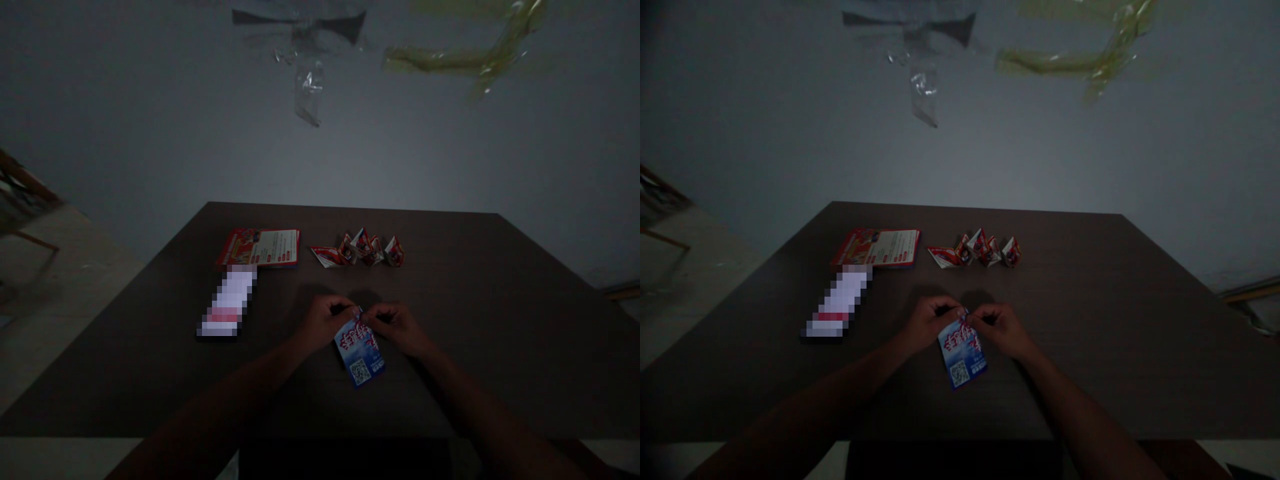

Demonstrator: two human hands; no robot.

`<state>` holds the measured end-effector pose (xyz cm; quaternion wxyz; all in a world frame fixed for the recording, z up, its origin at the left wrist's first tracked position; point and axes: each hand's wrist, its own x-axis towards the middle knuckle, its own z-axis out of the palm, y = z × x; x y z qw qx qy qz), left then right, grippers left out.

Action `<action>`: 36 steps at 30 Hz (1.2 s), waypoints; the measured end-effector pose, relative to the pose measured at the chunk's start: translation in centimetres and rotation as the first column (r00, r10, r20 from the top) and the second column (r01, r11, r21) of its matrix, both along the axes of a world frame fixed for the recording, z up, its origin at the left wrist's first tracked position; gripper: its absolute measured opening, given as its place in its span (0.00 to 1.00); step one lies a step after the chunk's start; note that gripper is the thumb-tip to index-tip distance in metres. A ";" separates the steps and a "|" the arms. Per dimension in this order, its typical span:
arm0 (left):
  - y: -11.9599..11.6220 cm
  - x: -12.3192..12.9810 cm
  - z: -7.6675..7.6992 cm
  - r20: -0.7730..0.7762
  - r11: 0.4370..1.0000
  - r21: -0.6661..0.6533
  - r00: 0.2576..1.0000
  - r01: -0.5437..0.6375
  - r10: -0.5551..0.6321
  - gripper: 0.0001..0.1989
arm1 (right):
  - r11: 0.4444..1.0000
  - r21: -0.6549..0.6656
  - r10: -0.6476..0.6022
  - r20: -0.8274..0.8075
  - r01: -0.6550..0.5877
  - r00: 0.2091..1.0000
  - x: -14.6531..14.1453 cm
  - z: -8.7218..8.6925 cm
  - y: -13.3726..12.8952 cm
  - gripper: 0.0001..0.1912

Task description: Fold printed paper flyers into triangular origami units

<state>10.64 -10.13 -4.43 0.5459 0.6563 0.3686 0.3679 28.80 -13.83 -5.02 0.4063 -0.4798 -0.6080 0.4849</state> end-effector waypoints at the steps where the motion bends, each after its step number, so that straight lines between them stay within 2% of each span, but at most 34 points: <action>1: 0.0 0.0 0.0 0.001 1.000 0.000 1.000 -0.005 0.005 0.08 | 1.000 -0.001 0.001 0.001 -0.001 1.000 0.0 0.0 0.0 0.13; 11: 0.3 -0.2 -0.1 0.024 0.998 -0.012 0.998 -0.065 0.066 0.09 | 1.000 -0.012 -0.003 0.010 0.003 1.000 0.1 -0.2 -0.1 0.15; 25: 0.6 -0.3 -0.5 0.073 0.989 -0.092 0.990 -0.117 0.124 0.09 | 0.998 -0.061 -0.012 0.010 0.012 1.000 0.1 0.0 -0.2 0.15; 36: 0.7 -0.4 -0.4 0.084 0.976 -0.128 0.979 -0.175 0.187 0.11 | 0.997 -0.077 -0.025 0.032 0.027 0.999 0.2 -0.5 0.0 0.17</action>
